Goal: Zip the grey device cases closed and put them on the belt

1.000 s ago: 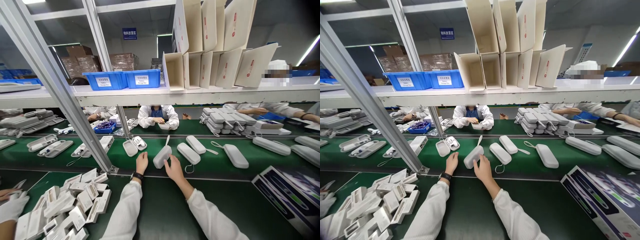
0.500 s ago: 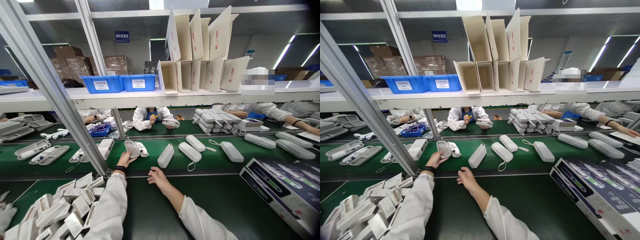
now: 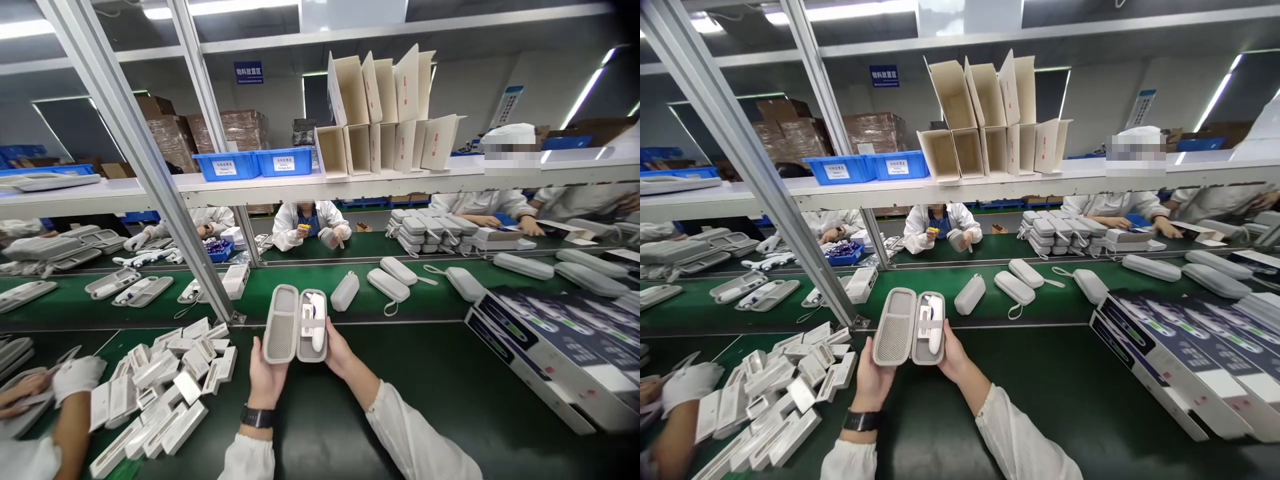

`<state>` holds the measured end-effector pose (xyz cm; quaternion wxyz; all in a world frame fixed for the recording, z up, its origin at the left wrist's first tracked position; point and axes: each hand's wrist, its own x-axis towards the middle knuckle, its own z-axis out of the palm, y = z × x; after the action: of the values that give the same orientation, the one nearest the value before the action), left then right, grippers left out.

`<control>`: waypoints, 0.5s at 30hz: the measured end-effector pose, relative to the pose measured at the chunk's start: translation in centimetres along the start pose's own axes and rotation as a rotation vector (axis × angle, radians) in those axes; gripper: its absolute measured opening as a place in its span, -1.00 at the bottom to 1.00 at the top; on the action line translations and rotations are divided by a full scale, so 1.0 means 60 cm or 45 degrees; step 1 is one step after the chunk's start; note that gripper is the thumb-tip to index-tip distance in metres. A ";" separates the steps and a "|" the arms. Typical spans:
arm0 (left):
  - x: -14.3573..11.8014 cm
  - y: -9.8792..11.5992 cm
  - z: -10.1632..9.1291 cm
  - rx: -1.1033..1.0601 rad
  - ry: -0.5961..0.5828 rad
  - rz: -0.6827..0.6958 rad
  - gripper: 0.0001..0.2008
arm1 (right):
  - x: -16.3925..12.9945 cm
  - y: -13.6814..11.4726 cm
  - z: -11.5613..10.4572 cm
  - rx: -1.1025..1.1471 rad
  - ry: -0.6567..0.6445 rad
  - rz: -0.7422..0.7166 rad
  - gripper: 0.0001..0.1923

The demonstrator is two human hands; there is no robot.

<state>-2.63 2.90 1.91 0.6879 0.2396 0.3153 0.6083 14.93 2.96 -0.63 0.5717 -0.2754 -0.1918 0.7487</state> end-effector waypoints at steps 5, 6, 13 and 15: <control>-0.065 -0.074 0.035 0.011 -0.187 -0.056 -0.50 | -0.064 -0.043 -0.011 -0.767 0.105 -0.163 -0.37; -0.073 -0.083 0.042 0.051 -0.240 -0.088 -0.44 | -0.078 -0.053 -0.011 -0.905 0.046 -0.162 -0.35; -0.097 -0.082 0.083 -0.057 0.046 -0.007 -0.55 | -0.188 -0.043 -0.018 -0.717 0.186 -0.438 -0.34; -0.109 -0.078 0.098 -0.101 0.057 0.049 -0.56 | -0.214 -0.012 -0.013 -0.911 0.155 -0.581 -0.50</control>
<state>4.45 -3.91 3.52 0.6777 0.2045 0.3018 0.6386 18.48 -9.20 1.68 0.6013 -0.4507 -0.4612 0.4717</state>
